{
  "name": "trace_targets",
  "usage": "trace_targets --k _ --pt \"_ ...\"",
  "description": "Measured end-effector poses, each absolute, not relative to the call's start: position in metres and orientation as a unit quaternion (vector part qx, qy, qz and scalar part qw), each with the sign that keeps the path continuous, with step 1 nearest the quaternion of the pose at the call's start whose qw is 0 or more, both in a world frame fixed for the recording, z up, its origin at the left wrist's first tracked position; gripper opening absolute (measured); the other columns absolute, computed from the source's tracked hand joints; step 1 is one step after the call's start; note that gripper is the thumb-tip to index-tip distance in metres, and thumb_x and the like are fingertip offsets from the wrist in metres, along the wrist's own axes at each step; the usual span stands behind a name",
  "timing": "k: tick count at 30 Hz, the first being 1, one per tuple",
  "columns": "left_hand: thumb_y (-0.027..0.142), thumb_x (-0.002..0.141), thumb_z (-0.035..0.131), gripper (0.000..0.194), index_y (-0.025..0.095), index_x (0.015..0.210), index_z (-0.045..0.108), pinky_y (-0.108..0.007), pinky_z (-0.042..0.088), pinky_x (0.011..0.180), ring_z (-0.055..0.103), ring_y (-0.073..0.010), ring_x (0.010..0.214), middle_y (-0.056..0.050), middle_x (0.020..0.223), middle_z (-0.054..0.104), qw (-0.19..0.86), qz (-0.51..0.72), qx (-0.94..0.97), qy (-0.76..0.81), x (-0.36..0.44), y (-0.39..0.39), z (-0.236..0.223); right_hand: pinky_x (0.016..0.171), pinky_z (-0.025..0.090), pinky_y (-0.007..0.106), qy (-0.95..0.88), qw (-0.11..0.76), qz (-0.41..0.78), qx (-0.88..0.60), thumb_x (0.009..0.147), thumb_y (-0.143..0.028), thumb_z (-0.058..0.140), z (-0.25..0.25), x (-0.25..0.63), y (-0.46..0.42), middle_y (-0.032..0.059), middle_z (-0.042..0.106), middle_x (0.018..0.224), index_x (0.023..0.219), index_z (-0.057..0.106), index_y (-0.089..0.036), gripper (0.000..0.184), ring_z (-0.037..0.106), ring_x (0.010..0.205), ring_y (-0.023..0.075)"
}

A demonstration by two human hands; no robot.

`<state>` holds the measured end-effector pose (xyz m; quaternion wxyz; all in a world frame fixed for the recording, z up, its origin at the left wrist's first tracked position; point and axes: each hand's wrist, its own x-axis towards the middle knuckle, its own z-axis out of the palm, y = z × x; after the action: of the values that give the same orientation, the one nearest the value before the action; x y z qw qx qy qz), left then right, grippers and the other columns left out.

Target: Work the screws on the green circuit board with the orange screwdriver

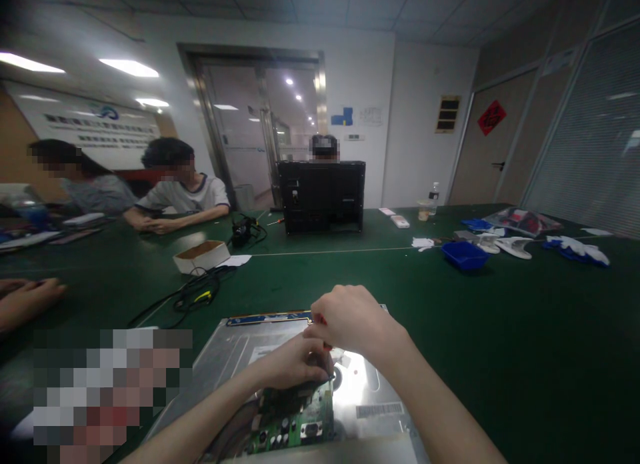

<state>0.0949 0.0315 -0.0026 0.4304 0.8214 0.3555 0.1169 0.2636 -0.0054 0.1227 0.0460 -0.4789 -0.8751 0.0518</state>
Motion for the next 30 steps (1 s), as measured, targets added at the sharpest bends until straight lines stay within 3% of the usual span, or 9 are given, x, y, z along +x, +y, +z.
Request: trace_targets --k 3,6,14,24,27,30 --pt "0.011 0.07 0.065 0.015 0.019 0.077 0.075 -0.022 0.045 0.068 0.061 -0.0155 0.071 0.002 0.074 0.069 0.432 0.108 0.826 0.345 0.095 0.032 -0.002 0.055 0.033 0.027 -0.886 0.046 0.053 -0.458 0.083 -0.032 0.057 0.122 0.267 -0.005 0.0035 0.068 0.077 0.09 0.066 -0.023 0.015 0.06 0.069 0.0189" --pt "0.01 0.07 0.064 0.016 0.018 0.078 0.075 -0.022 0.045 0.068 0.062 -0.0161 0.071 0.002 0.075 0.07 0.43 0.105 0.832 0.335 0.096 0.033 -0.002 0.055 0.033 0.026 -0.893 0.051 0.091 -0.438 0.077 -0.025 0.06 0.122 0.273 -0.005 0.0031 0.068 0.085 0.102 0.06 -0.023 0.025 0.059 0.072 0.018" --pt "0.011 0.07 0.065 0.013 0.016 0.078 0.072 -0.021 0.043 0.063 0.06 -0.0152 0.068 0.001 0.072 0.068 0.425 0.107 0.836 0.331 0.097 0.034 -0.006 0.056 0.032 0.026 -0.9 0.058 0.097 -0.42 0.077 -0.018 0.058 0.119 0.275 -0.005 0.0008 0.067 0.084 0.098 0.059 -0.025 0.022 0.058 0.071 0.0166" --pt "0.011 0.072 0.064 0.011 0.017 0.077 0.071 -0.022 0.042 0.066 0.059 -0.0151 0.069 0.002 0.072 0.067 0.415 0.111 0.846 0.317 0.096 0.034 -0.007 0.054 0.032 0.025 -0.893 0.054 0.074 -0.44 0.076 -0.019 0.058 0.122 0.272 -0.006 0.001 0.069 0.08 0.091 0.063 -0.024 0.017 0.059 0.068 0.0164" --pt "0.01 0.072 0.064 0.01 0.017 0.075 0.071 -0.022 0.041 0.066 0.059 -0.0148 0.067 0.003 0.07 0.067 0.408 0.108 0.85 0.315 0.096 0.035 -0.007 0.051 0.031 0.025 -0.885 0.039 0.06 -0.461 0.076 -0.026 0.06 0.125 0.271 -0.007 0.0019 0.068 0.075 0.083 0.066 -0.023 0.009 0.059 0.065 0.0167" --pt "0.011 0.072 0.065 0.011 0.018 0.077 0.071 -0.022 0.042 0.067 0.059 -0.015 0.069 0.003 0.071 0.068 0.412 0.109 0.85 0.309 0.096 0.036 -0.007 0.05 0.031 0.026 -0.874 0.035 0.045 -0.482 0.077 -0.037 0.061 0.126 0.27 -0.009 0.0039 0.067 0.072 0.077 0.066 -0.021 0.017 0.059 0.064 0.018"
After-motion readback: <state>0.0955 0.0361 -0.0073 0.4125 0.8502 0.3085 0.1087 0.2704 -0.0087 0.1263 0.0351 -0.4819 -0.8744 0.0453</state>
